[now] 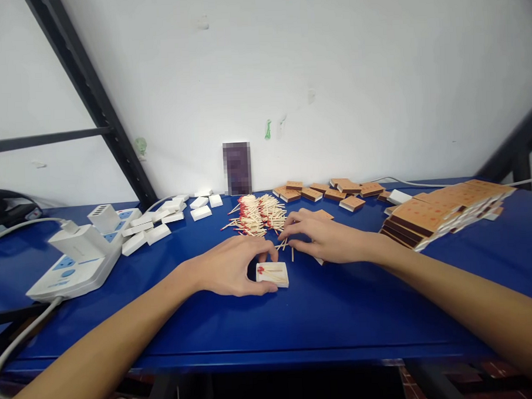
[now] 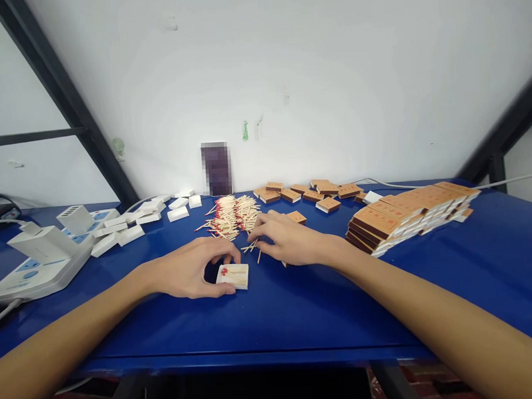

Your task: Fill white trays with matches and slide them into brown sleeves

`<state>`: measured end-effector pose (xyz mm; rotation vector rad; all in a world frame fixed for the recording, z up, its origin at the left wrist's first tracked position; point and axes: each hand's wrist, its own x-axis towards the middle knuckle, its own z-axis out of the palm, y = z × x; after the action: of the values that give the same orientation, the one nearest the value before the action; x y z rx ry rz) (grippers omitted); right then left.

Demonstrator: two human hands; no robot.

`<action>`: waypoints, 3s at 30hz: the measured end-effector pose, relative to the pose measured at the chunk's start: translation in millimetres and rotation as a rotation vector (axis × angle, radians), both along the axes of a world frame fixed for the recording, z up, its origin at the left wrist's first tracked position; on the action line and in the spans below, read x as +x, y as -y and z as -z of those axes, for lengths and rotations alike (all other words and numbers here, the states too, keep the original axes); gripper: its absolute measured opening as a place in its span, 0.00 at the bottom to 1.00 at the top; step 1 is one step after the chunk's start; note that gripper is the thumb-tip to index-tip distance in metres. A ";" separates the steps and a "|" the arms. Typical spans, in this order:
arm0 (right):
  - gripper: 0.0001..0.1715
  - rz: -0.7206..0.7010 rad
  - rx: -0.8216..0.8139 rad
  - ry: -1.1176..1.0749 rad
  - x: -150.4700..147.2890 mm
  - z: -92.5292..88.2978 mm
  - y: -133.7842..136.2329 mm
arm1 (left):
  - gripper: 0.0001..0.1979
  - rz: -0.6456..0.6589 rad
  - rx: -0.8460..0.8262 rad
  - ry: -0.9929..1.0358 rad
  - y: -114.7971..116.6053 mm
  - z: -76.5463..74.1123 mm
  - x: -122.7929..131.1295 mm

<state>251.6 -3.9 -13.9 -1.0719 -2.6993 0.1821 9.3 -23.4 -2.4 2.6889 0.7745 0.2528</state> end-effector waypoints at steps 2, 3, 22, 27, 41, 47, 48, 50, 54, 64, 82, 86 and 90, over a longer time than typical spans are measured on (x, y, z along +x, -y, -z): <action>0.14 -0.010 -0.028 0.024 -1.6 1.3 -0.9 | 0.16 0.009 0.000 0.018 0.2 1.1 1.4; 0.13 -0.011 -0.037 0.018 -2.7 1.7 -1.5 | 0.17 0.014 -0.003 0.030 0.2 1.5 1.7; 0.12 -0.015 0.000 -0.200 -17.1 1.2 6.8 | 0.16 -0.177 0.007 0.308 -20.4 13.9 3.9; 0.10 0.004 -0.049 -0.379 -26.7 -2.4 19.8 | 0.15 -0.142 0.084 0.413 -13.9 12.5 7.8; 0.12 -0.026 -0.060 -0.476 -23.6 -8.6 30.6 | 0.08 -0.178 -0.011 0.584 -12.5 5.1 2.2; 0.03 0.056 -0.104 -0.621 -21.4 -5.2 29.7 | 0.08 -0.223 0.025 0.655 -14.6 3.0 -0.6; 0.02 0.057 -0.135 -0.662 -21.3 -4.5 29.5 | 0.09 -0.259 0.054 0.681 -16.1 2.8 -1.8; 0.02 0.043 -0.200 -0.716 -22.2 -3.0 30.4 | 0.11 -0.326 0.114 0.714 -19.7 3.2 -4.2; 0.05 -0.006 -0.230 -0.620 -28.7 0.1 36.1 | 0.17 -0.396 0.168 0.708 -24.5 5.4 -6.5; 0.05 -0.013 0.045 -0.393 -24.0 -4.4 32.4 | 0.17 -0.332 0.103 0.762 -17.5 4.8 -1.4; 0.09 0.027 0.098 -0.080 -18.4 12.6 2.7 | 0.09 -0.114 -0.190 0.524 -6.1 7.3 6.0; 0.10 0.059 0.138 -0.163 -17.7 9.0 6.4 | 0.06 -0.073 -0.156 0.498 -1.5 2.7 8.1; 0.08 0.113 0.139 -0.333 -14.5 1.9 9.5 | 0.03 -0.044 -0.192 0.513 2.2 -3.2 7.0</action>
<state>237.1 -13.4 -15.9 -1.0451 -2.3143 0.1366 16.3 -25.6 0.8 2.2768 0.6555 0.7961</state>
